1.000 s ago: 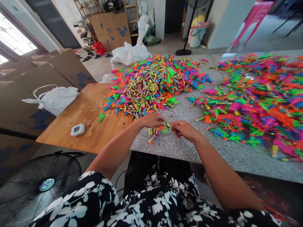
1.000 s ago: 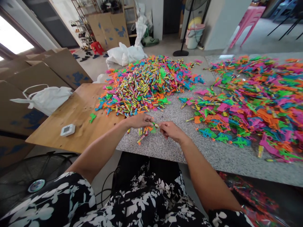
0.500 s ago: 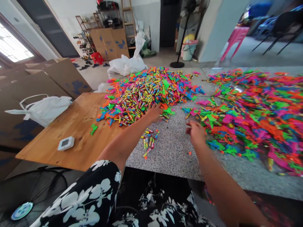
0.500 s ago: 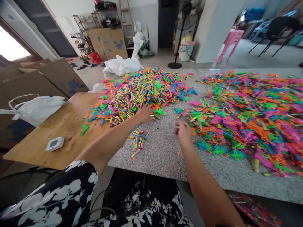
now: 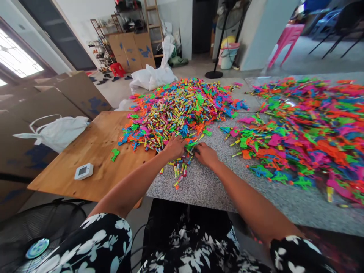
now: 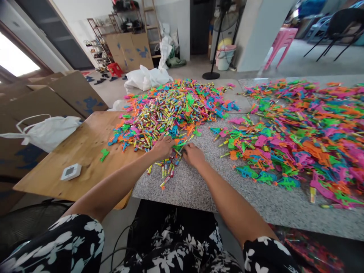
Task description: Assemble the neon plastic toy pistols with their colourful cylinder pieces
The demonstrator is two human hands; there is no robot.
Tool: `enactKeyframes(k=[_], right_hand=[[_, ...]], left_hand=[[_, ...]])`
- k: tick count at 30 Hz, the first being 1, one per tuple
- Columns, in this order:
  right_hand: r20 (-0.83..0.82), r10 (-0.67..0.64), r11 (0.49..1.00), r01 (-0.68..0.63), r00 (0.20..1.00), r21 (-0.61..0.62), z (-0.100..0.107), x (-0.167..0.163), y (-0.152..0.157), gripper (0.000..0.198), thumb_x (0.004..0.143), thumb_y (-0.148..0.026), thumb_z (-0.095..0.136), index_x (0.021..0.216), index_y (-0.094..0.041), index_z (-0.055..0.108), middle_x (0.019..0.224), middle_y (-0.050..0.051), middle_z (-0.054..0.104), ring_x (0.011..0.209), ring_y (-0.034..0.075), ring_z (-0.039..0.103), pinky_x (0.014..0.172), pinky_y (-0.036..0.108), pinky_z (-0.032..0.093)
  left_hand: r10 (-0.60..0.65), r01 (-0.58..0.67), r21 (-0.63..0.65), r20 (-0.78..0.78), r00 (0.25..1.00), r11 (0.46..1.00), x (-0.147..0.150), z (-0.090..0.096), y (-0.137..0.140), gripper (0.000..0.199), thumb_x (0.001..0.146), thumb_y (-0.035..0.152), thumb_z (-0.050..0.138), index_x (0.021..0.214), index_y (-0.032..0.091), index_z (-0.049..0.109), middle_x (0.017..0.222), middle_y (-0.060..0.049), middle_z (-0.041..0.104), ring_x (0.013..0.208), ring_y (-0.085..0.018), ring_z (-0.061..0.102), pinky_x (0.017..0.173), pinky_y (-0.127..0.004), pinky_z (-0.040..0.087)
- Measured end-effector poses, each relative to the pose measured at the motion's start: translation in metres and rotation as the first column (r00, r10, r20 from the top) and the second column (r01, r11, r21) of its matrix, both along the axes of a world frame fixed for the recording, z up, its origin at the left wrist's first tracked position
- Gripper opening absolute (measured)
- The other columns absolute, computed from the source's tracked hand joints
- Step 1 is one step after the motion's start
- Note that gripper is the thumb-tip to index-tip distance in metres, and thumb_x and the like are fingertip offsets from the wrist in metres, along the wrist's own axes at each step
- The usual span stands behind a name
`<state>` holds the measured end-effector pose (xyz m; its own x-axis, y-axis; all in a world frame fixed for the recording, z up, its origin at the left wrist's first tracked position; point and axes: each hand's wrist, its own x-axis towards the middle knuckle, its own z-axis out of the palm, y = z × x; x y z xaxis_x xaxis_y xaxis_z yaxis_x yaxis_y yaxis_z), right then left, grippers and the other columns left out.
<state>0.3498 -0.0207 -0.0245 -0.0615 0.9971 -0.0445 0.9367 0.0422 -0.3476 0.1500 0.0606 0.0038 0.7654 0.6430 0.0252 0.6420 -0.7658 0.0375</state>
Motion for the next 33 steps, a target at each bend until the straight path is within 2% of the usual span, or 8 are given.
enactKeyframes(k=[10,15,17,19,21,23,26,33], right_hand=[[-0.116,0.035,0.999,-0.034,0.993,0.004,-0.005,-0.035,-0.034,0.029,0.103,-0.037,0.057,0.12,-0.02,0.073,0.128,0.014,0.069,0.109,0.026,0.069,0.092,0.033,0.051],[-0.308,-0.079,0.993,0.102,0.948,0.061,-0.013,-0.037,-0.035,0.013,0.093,-0.031,0.069,0.096,-0.02,0.072,0.11,0.01,0.073,0.093,0.022,0.069,0.084,0.032,0.052],[-0.524,-0.16,0.973,0.223,0.837,0.059,-0.012,-0.031,-0.035,0.015,0.089,-0.034,0.068,0.083,-0.021,0.068,0.089,0.005,0.072,0.081,0.02,0.067,0.076,0.031,0.052],[-0.753,-0.226,0.938,0.345,0.617,0.001,-0.006,-0.024,-0.036,0.021,0.088,-0.042,0.066,0.08,-0.023,0.063,0.069,-0.002,0.063,0.062,0.017,0.06,0.062,0.029,0.05],[-0.913,-0.232,0.911,0.403,0.336,-0.083,0.003,-0.021,-0.038,0.024,0.085,-0.047,0.065,0.082,-0.025,0.057,0.058,-0.007,0.053,0.047,0.014,0.049,0.05,0.028,0.045],[-0.977,-0.184,0.914,0.385,0.112,-0.128,0.014,-0.023,-0.041,0.029,0.079,-0.048,0.07,0.084,-0.026,0.052,0.058,-0.009,0.053,0.043,0.012,0.046,0.045,0.027,0.045],[-0.992,-0.126,0.926,0.358,-0.004,-0.119,0.028,-0.026,-0.044,0.035,0.073,-0.045,0.076,0.09,-0.026,0.051,0.067,-0.007,0.064,0.046,0.012,0.05,0.046,0.027,0.049],[-0.99,-0.033,0.879,0.475,0.137,0.037,0.04,-0.02,-0.045,0.037,0.083,-0.053,0.075,0.097,-0.026,0.055,0.062,-0.01,0.055,0.051,0.011,0.053,0.05,0.023,0.048]], left_hand=[[-0.096,0.098,-0.069,0.04,0.995,0.993,-0.027,0.022,-0.023,0.016,0.084,0.029,0.065,0.093,0.018,0.073,0.098,-0.012,0.072,0.107,-0.029,0.066,0.105,-0.043,0.046],[0.219,-0.132,-0.237,0.392,0.894,0.963,-0.023,0.016,-0.018,0.014,0.082,0.032,0.068,0.083,0.019,0.063,0.087,-0.007,0.069,0.09,-0.023,0.065,0.088,-0.037,0.051],[0.441,-0.157,-0.504,0.513,0.737,0.849,-0.021,0.016,-0.019,0.018,0.082,0.033,0.068,0.081,0.019,0.057,0.082,-0.004,0.068,0.081,-0.02,0.065,0.081,-0.034,0.052],[0.621,0.02,-0.759,0.548,0.561,0.651,-0.018,0.016,-0.024,0.023,0.082,0.037,0.069,0.084,0.02,0.054,0.083,-0.003,0.071,0.077,-0.017,0.067,0.078,-0.033,0.055],[0.744,0.247,-0.857,0.515,0.426,0.452,-0.016,0.018,-0.033,0.03,0.081,0.039,0.073,0.088,0.019,0.052,0.089,-0.005,0.074,0.076,-0.015,0.07,0.079,-0.033,0.057],[0.807,0.365,-0.869,0.464,0.366,0.335,-0.012,0.021,-0.042,0.033,0.079,0.038,0.077,0.091,0.019,0.052,0.092,-0.005,0.075,0.075,-0.014,0.07,0.079,-0.032,0.058],[0.797,0.368,-0.883,0.436,0.418,0.29,-0.007,0.024,-0.054,0.03,0.079,0.033,0.074,0.093,0.019,0.052,0.084,-0.002,0.073,0.067,-0.011,0.067,0.07,-0.027,0.057],[0.518,0.304,-0.868,0.482,0.707,0.392,-0.009,0.039,-0.066,0.014,0.081,0.029,0.062,0.088,0.019,0.055,0.064,0.005,0.057,0.057,-0.009,0.053,0.06,-0.022,0.046]])
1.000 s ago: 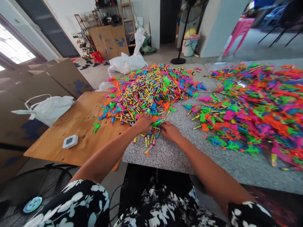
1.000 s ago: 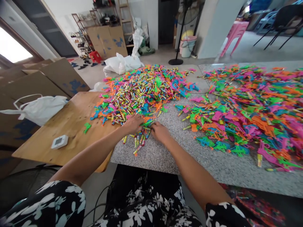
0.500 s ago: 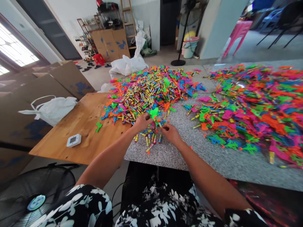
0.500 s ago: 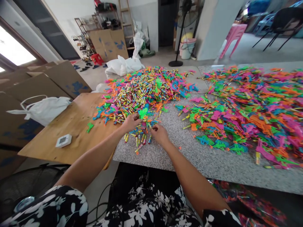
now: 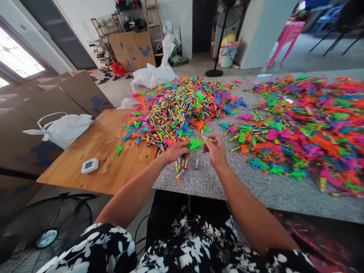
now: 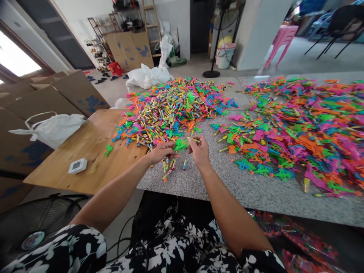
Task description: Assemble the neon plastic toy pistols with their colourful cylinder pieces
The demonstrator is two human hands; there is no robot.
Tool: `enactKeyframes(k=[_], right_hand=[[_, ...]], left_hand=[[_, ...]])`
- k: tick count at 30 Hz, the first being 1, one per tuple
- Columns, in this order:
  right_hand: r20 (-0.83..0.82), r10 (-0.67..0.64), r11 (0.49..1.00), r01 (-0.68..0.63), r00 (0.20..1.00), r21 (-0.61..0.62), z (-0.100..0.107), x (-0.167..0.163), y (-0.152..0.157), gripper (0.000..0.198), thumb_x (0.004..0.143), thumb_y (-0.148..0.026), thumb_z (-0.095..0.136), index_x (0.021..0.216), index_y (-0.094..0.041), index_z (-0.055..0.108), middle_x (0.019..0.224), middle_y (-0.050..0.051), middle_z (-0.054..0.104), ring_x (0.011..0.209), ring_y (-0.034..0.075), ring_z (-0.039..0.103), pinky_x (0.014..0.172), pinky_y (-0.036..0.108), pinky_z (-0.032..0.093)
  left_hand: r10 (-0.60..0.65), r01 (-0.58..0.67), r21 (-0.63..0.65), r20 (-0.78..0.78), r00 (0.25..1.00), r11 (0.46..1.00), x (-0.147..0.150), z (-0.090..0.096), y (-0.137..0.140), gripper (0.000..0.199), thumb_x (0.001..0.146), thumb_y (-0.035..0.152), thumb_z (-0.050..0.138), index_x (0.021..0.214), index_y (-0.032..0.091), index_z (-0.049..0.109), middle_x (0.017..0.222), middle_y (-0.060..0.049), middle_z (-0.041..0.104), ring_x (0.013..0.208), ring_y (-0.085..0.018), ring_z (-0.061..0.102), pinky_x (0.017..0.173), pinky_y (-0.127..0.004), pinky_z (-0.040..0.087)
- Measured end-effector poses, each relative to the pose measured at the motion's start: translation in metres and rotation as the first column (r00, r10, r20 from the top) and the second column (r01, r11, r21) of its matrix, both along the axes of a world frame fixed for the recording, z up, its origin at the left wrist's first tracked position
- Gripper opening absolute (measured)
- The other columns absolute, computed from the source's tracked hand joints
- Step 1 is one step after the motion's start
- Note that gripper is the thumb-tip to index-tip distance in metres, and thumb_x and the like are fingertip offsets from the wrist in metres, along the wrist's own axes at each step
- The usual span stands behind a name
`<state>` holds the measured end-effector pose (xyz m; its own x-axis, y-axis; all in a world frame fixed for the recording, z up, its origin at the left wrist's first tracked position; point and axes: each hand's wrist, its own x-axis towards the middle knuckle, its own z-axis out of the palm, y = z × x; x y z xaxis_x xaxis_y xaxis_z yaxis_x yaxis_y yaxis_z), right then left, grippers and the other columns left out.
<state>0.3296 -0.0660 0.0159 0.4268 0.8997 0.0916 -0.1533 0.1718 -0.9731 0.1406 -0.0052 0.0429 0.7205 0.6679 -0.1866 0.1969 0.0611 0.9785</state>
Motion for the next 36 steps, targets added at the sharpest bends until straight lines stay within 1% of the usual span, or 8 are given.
enactKeyframes(k=[6,9,11,16,19,24,32,36], right_hand=[[0.068,0.132,0.991,-0.129,0.989,-0.042,0.001,-0.011,-0.01,0.038,0.083,-0.055,0.074,0.098,-0.024,0.059,0.085,-0.002,0.067,0.067,0.015,0.063,0.055,0.027,0.055],[0.178,0.097,0.995,-0.096,0.979,-0.012,0.002,-0.007,-0.011,0.036,0.084,-0.055,0.074,0.094,-0.022,0.063,0.091,0.002,0.069,0.077,0.016,0.063,0.063,0.027,0.055],[0.187,0.102,0.995,-0.102,0.977,-0.009,0.003,-0.001,-0.011,0.035,0.082,-0.054,0.076,0.091,-0.022,0.065,0.083,0.0,0.067,0.07,0.014,0.06,0.061,0.026,0.052],[-0.001,0.299,0.951,-0.298,0.954,-0.075,0.007,0.005,-0.013,0.036,0.079,-0.055,0.079,0.089,-0.023,0.065,0.063,-0.006,0.058,0.045,0.009,0.043,0.041,0.024,0.034],[-0.093,0.331,0.937,-0.339,0.939,-0.082,0.008,0.003,-0.015,0.039,0.076,-0.057,0.08,0.089,-0.023,0.067,0.06,-0.006,0.058,0.043,0.009,0.042,0.039,0.024,0.03],[-0.132,0.316,0.942,-0.327,0.94,-0.079,0.009,0.0,-0.017,0.041,0.074,-0.059,0.081,0.092,-0.023,0.069,0.063,-0.006,0.06,0.044,0.009,0.043,0.039,0.023,0.032],[0.094,0.378,0.924,-0.368,0.921,-0.108,0.013,0.012,-0.022,0.034,0.081,-0.052,0.079,0.093,-0.02,0.074,0.059,-0.005,0.06,0.044,0.009,0.047,0.04,0.022,0.037],[0.092,0.429,0.899,-0.414,0.899,-0.144,0.014,0.021,-0.024,0.035,0.08,-0.052,0.08,0.093,-0.02,0.075,0.055,-0.006,0.057,0.042,0.009,0.045,0.037,0.022,0.035]], left_hand=[[0.08,-0.059,0.22,-0.087,0.993,0.974,0.006,0.004,-0.006,0.033,0.094,0.051,0.063,0.095,0.018,0.062,0.083,0.0,0.063,0.076,-0.013,0.06,0.065,-0.023,0.05],[0.073,-0.05,0.211,-0.105,0.992,0.976,0.004,0.007,-0.004,0.034,0.096,0.052,0.061,0.098,0.018,0.063,0.085,-0.001,0.064,0.076,-0.013,0.063,0.063,-0.022,0.05],[0.003,0.035,0.235,-0.158,0.987,0.971,-0.001,0.012,-0.002,0.034,0.096,0.052,0.061,0.094,0.017,0.064,0.077,0.0,0.062,0.067,-0.012,0.06,0.059,-0.021,0.045],[-0.081,0.184,0.36,-0.282,0.956,0.915,-0.007,0.024,0.006,0.035,0.095,0.049,0.063,0.088,0.016,0.07,0.067,0.003,0.056,0.06,-0.009,0.048,0.056,-0.022,0.035],[-0.112,0.226,0.376,-0.302,0.947,0.899,-0.005,0.028,0.008,0.034,0.096,0.049,0.062,0.093,0.017,0.072,0.068,0.004,0.053,0.06,-0.009,0.045,0.057,-0.023,0.033],[-0.157,0.275,0.404,-0.301,0.94,0.873,-0.002,0.034,0.007,0.033,0.094,0.047,0.065,0.081,0.017,0.069,0.065,0.004,0.05,0.059,-0.009,0.042,0.059,-0.024,0.032],[-0.174,0.271,0.316,-0.302,0.937,0.909,-0.003,0.031,0.005,0.035,0.092,0.049,0.066,0.075,0.018,0.065,0.056,0.004,0.049,0.05,-0.009,0.043,0.052,-0.024,0.029],[-0.199,0.264,0.232,-0.27,0.942,0.936,-0.001,0.024,0.006,0.038,0.091,0.053,0.067,0.079,0.017,0.069,0.057,0.003,0.054,0.05,-0.009,0.046,0.052,-0.024,0.033]])
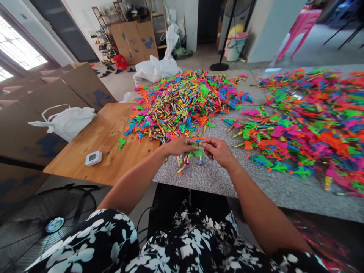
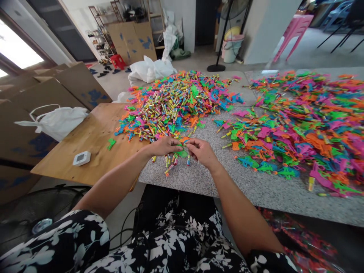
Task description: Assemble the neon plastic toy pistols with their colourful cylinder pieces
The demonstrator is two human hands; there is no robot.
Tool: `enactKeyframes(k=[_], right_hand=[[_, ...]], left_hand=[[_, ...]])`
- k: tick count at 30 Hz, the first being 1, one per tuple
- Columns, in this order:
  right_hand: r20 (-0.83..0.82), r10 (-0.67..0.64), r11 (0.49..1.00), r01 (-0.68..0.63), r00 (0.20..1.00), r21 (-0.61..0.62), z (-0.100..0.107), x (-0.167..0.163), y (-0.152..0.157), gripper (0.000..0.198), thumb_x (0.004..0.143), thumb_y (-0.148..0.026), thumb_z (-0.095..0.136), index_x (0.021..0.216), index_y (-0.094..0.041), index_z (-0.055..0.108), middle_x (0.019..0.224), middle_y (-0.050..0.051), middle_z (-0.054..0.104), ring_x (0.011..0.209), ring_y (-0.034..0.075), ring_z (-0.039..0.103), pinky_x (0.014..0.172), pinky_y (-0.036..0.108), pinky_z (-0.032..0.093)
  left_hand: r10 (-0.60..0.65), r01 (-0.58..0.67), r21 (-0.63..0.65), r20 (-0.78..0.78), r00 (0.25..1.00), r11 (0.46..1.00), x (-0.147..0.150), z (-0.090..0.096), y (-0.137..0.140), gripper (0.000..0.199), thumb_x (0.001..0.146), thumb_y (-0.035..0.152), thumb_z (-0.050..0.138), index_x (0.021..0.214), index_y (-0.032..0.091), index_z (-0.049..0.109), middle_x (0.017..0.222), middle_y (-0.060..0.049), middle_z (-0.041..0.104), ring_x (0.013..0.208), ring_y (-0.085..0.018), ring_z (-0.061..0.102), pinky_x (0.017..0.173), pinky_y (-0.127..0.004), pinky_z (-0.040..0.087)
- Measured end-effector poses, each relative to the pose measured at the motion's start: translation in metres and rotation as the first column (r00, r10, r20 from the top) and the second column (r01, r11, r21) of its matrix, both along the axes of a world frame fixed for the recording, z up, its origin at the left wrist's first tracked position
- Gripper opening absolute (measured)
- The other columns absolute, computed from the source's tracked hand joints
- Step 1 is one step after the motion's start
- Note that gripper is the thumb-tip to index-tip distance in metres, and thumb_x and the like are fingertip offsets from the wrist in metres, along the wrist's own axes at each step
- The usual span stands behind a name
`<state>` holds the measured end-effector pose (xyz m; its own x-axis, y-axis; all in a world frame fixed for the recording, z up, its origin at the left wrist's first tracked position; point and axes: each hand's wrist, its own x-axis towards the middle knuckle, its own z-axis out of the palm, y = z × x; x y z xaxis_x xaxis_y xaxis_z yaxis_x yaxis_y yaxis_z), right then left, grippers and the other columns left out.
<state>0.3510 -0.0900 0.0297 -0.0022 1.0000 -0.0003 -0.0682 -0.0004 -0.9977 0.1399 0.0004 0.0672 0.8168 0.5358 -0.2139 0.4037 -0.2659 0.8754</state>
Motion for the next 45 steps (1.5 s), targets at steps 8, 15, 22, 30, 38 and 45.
enactKeyframes(k=[8,15,22,30,38,45], right_hand=[[0.049,0.118,0.965,-0.103,0.992,-0.24,-0.011,0.024,-0.011,0.032,0.075,-0.048,0.084,0.086,-0.02,0.073,0.049,-0.007,0.053,0.036,0.008,0.04,0.032,0.019,0.028],[-0.092,-0.619,0.782,0.6,0.78,-0.169,-0.031,0.082,-0.005,0.038,0.077,-0.056,0.078,0.086,-0.022,0.064,0.067,-0.002,0.068,0.044,0.009,0.052,0.039,0.02,0.039],[0.615,-0.165,0.953,0.285,0.771,-0.102,-0.048,0.018,-0.011,0.028,0.094,-0.048,0.065,0.087,-0.021,0.07,0.086,0.008,0.078,0.069,0.02,0.072,0.063,0.03,0.053],[0.798,0.108,0.949,0.177,0.593,-0.26,-0.051,-0.023,-0.007,0.012,0.092,-0.03,0.068,0.09,-0.019,0.071,0.09,0.01,0.078,0.087,0.024,0.074,0.076,0.03,0.052],[-0.23,-0.311,0.95,0.301,0.922,-0.079,-0.02,0.008,0.005,0.032,0.077,-0.046,0.075,0.087,-0.025,0.053,0.069,-0.003,0.067,0.051,0.013,0.058,0.046,0.023,0.047],[-0.253,-0.163,0.987,0.16,0.954,-0.033,-0.008,-0.012,0.008,0.034,0.075,-0.042,0.076,0.097,-0.024,0.057,0.074,-0.004,0.069,0.05,0.011,0.056,0.046,0.025,0.05]], left_hand=[[-0.138,0.143,0.036,-0.107,0.985,0.989,0.019,-0.015,-0.002,0.034,0.093,0.051,0.065,0.086,0.019,0.073,0.063,0.002,0.061,0.055,-0.012,0.057,0.056,-0.023,0.038],[0.295,-0.196,0.413,-0.192,0.936,0.89,0.04,-0.038,0.032,0.027,0.099,0.035,0.059,0.109,0.017,0.076,0.101,-0.01,0.076,0.09,-0.023,0.071,0.08,-0.03,0.051],[0.35,0.047,0.645,-0.473,0.808,0.763,0.067,-0.053,0.04,0.047,0.093,0.04,0.068,0.131,0.014,0.071,0.136,-0.023,0.065,0.117,-0.041,0.068,0.095,-0.045,0.055],[0.306,-0.152,0.463,-0.277,0.911,0.873,0.052,-0.047,0.042,0.032,0.098,0.037,0.063,0.12,0.017,0.073,0.107,-0.009,0.075,0.098,-0.024,0.071,0.087,-0.032,0.056],[0.226,-0.222,-0.049,0.117,0.967,0.974,0.007,-0.024,0.016,0.042,0.086,0.054,0.076,0.095,0.014,0.071,0.066,0.003,0.058,0.057,-0.009,0.057,0.056,-0.02,0.047],[0.329,-0.286,-0.202,0.224,0.918,0.937,0.012,-0.022,-0.002,0.05,0.079,0.059,0.082,0.094,0.014,0.068,0.086,-0.004,0.07,0.074,-0.014,0.068,0.067,-0.028,0.061]])
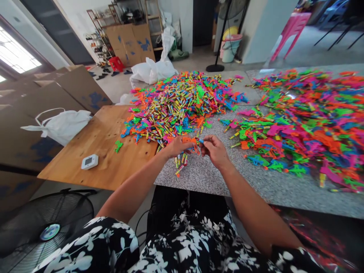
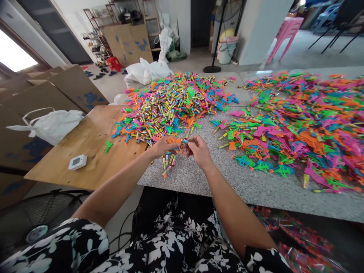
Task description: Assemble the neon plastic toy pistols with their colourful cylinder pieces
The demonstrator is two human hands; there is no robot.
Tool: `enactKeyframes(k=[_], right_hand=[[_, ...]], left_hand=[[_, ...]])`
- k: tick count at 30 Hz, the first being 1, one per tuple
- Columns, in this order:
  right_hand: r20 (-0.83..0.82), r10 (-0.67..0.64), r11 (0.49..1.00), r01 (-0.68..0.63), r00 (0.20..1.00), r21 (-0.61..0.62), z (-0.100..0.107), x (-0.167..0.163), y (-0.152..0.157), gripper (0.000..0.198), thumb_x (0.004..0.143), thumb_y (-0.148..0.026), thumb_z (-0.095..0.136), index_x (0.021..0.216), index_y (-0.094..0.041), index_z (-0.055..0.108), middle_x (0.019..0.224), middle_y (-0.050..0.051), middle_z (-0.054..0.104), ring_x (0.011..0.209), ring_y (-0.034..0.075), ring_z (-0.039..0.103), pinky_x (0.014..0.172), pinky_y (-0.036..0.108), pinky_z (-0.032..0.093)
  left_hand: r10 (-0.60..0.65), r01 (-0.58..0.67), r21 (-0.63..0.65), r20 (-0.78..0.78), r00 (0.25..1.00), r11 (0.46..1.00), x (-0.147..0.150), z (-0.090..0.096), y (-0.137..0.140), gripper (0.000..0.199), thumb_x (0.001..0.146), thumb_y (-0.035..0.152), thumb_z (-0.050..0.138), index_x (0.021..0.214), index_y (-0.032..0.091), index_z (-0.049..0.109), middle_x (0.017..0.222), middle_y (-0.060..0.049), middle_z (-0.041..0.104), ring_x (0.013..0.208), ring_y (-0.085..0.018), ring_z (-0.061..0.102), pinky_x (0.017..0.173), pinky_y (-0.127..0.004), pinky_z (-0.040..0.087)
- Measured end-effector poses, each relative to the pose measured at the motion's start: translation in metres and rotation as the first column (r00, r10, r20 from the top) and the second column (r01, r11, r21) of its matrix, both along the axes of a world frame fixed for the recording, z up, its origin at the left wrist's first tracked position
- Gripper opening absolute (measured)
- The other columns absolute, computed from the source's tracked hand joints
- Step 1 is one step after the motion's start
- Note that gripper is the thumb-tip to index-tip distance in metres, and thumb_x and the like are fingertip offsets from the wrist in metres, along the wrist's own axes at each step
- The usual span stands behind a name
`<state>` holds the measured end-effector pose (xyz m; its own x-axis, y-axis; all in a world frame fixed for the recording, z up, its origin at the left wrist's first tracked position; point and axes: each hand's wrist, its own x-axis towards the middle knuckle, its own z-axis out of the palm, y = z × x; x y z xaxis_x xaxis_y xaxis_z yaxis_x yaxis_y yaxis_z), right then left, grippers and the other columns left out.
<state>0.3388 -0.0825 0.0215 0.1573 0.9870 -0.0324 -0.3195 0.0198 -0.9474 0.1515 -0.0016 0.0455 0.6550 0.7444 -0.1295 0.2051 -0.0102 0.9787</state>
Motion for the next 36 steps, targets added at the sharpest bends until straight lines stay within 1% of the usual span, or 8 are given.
enactKeyframes(k=[3,7,10,17,21,28,32,36], right_hand=[[0.044,0.019,1.0,-0.02,0.999,0.007,0.0,-0.002,-0.001,0.037,0.075,-0.043,0.076,0.104,-0.022,0.065,0.071,-0.005,0.065,0.052,0.011,0.055,0.047,0.026,0.051],[0.046,-0.003,0.999,0.004,0.999,-0.032,-0.001,0.002,0.0,0.034,0.074,-0.043,0.077,0.098,-0.021,0.068,0.059,-0.007,0.056,0.049,0.011,0.05,0.045,0.025,0.047],[0.108,0.011,0.999,-0.007,0.994,-0.036,-0.001,0.005,0.001,0.031,0.076,-0.042,0.077,0.096,-0.021,0.067,0.052,-0.008,0.053,0.044,0.011,0.047,0.042,0.024,0.043],[0.165,0.05,0.999,-0.049,0.985,-0.013,0.005,0.009,-0.001,0.03,0.078,-0.048,0.079,0.086,-0.022,0.064,0.049,-0.008,0.051,0.041,0.011,0.043,0.037,0.024,0.036],[0.149,0.119,0.993,-0.118,0.982,-0.014,0.007,0.012,0.002,0.033,0.078,-0.049,0.08,0.085,-0.022,0.064,0.049,-0.008,0.05,0.041,0.011,0.043,0.037,0.025,0.035],[0.126,0.155,0.987,-0.158,0.98,0.01,0.008,0.01,0.003,0.035,0.08,-0.052,0.08,0.085,-0.024,0.061,0.05,-0.01,0.046,0.042,0.01,0.042,0.039,0.024,0.033],[0.101,0.218,0.975,-0.221,0.971,0.018,0.018,0.005,-0.001,0.035,0.08,-0.054,0.08,0.088,-0.025,0.062,0.055,-0.009,0.046,0.044,0.01,0.042,0.04,0.023,0.032],[0.236,0.111,0.992,-0.122,0.965,0.032,0.034,0.011,-0.003,0.03,0.082,-0.049,0.08,0.088,-0.024,0.064,0.051,-0.009,0.046,0.043,0.009,0.037,0.039,0.022,0.028]], left_hand=[[-0.027,0.028,-0.025,0.019,0.999,0.999,0.001,-0.002,-0.003,0.046,0.085,0.057,0.077,0.095,0.015,0.064,0.081,-0.004,0.071,0.068,-0.014,0.069,0.063,-0.028,0.06],[-0.041,0.042,0.057,-0.013,0.999,0.998,0.001,0.002,-0.006,0.038,0.088,0.049,0.075,0.101,0.016,0.063,0.071,0.002,0.063,0.055,-0.01,0.06,0.054,-0.022,0.051],[-0.081,0.084,0.099,-0.034,0.996,0.992,-0.001,0.005,-0.007,0.04,0.092,0.052,0.069,0.11,0.017,0.065,0.069,0.005,0.057,0.052,-0.008,0.054,0.051,-0.02,0.047],[-0.226,0.26,0.18,-0.186,0.956,0.949,-0.006,0.01,-0.005,0.045,0.097,0.064,0.061,0.094,0.018,0.059,0.065,0.004,0.054,0.051,-0.008,0.049,0.049,-0.021,0.038],[-0.316,0.344,0.157,-0.18,0.932,0.926,-0.008,0.015,-0.003,0.045,0.096,0.063,0.062,0.092,0.018,0.058,0.071,0.002,0.057,0.055,-0.008,0.05,0.052,-0.022,0.04],[-0.321,0.351,0.133,-0.205,0.925,0.927,-0.011,0.015,0.003,0.046,0.094,0.064,0.064,0.086,0.018,0.059,0.068,0.003,0.055,0.058,-0.009,0.051,0.056,-0.022,0.043],[-0.398,0.428,0.089,-0.238,0.886,0.899,-0.005,0.01,-0.001,0.044,0.091,0.063,0.067,0.085,0.019,0.065,0.067,0.001,0.059,0.056,-0.011,0.054,0.056,-0.024,0.046],[-0.434,0.443,0.014,-0.18,0.883,0.896,-0.004,0.008,-0.006,0.048,0.091,0.066,0.066,0.086,0.019,0.067,0.069,0.0,0.063,0.058,-0.011,0.057,0.057,-0.024,0.047]])
